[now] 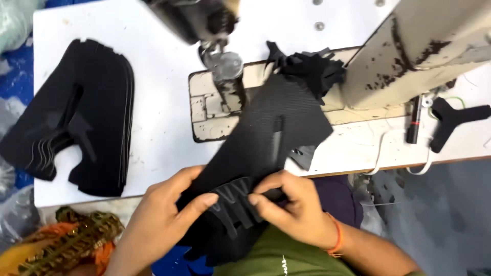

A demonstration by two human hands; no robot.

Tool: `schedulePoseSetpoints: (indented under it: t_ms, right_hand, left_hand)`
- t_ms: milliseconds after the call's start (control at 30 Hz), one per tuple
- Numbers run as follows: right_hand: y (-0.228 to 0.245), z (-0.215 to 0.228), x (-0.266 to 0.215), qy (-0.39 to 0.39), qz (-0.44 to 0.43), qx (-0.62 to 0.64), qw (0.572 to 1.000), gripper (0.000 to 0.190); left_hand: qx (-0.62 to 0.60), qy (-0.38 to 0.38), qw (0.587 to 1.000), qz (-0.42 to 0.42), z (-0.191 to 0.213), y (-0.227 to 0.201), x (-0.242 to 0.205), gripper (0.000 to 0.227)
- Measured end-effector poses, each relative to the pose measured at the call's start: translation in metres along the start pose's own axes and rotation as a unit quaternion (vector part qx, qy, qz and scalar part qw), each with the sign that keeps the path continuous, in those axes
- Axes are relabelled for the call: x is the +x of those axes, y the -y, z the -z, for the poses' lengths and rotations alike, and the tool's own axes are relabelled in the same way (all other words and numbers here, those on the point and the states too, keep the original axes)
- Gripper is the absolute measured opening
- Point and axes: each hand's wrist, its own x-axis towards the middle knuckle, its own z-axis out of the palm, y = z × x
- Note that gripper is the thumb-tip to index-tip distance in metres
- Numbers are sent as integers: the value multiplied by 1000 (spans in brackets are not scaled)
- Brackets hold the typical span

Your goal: Arranging and aligning foam inserts and fabric components for shoe upper assembly.

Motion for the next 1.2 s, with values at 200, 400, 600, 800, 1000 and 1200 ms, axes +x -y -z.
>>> schedulePoseSetpoints:
  t_ms: [200, 400, 600, 800, 1000, 1200]
  right_hand:
    - [11, -1, 20, 77, 58, 27, 995, 30]
    - [-28, 32, 15, -23, -68, 32, 997, 20]
    - [-44, 63, 23, -100, -19, -248, 963, 29]
    - [-70, 64, 16, -44, -41, -234, 970, 37]
    - [-73, 63, 17, -35, -80, -235, 968, 42]
    - [-66, 57, 20, -22, -87, -257, 962, 34]
  left_hand:
    - [33, -147, 984, 93, 13, 14, -22, 40]
    - [119, -358, 926, 27, 32, 64, -91, 38]
    - [-40, -459, 885, -62, 23, 60, -74, 33]
    - [-184, -555, 810, 36, 12, 171, -29, 62]
    - [92, -448, 873, 171, -2, 158, 1, 53]
    - [64, -452, 881, 123, 9, 139, 8, 55]
